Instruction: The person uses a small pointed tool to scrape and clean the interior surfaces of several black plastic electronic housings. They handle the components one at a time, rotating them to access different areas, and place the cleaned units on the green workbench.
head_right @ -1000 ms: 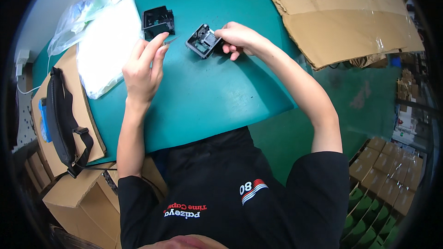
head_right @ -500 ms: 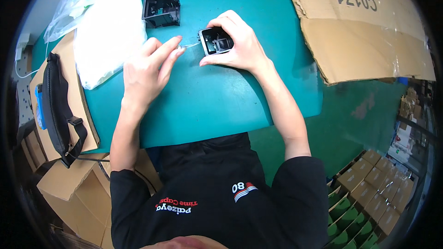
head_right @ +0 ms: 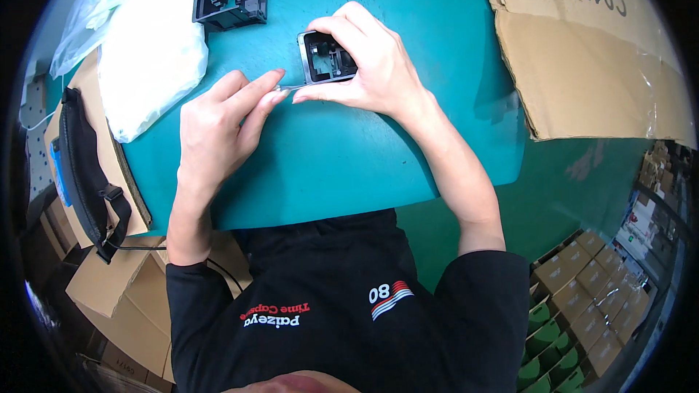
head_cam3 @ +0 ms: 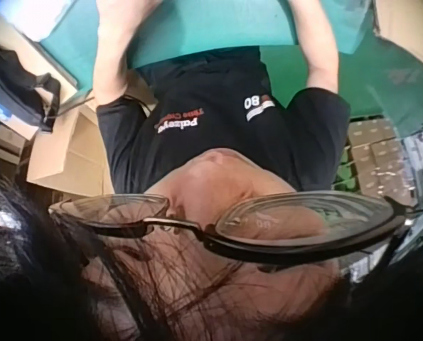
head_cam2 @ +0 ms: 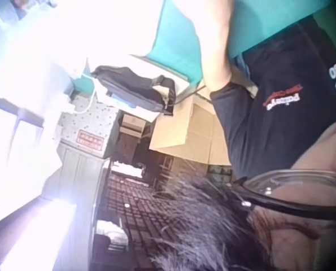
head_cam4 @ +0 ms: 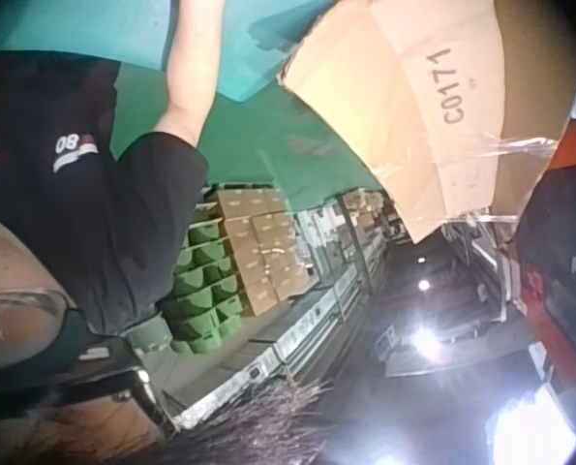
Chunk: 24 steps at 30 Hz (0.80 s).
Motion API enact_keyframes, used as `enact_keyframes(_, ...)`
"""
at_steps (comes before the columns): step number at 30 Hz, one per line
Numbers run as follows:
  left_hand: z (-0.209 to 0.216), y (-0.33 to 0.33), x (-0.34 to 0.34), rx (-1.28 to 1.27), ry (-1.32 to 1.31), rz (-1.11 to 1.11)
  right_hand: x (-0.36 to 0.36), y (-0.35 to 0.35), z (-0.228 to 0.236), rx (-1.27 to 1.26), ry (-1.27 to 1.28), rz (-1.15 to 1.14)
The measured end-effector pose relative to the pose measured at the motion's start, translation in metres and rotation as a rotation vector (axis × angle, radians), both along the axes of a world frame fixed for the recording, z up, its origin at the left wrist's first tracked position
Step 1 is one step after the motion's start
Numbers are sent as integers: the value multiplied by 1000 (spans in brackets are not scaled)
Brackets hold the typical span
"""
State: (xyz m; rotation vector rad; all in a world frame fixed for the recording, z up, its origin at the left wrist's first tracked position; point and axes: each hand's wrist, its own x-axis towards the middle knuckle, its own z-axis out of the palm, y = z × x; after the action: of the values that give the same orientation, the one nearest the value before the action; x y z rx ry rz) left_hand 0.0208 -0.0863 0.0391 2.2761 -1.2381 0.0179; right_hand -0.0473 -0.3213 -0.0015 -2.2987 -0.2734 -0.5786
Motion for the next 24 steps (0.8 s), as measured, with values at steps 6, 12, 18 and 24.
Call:
enact_keyframes(6, 7, -1, 0, 38, -4, -5, 1, -2, 0, -6, -9, 7)
enact_keyframes(12, 13, -3, 2, 103, -8, -13, 2, -2, -1, 12, -9, 19)
enact_keyframes(18, 13, -4, 4, 117, 50, -19, 3, -2, -1, 12, -17, 31)
enact_keyframes(24, 9, -10, 8, 112, 3, 5, 4, -1, -1, 19, -11, 38)
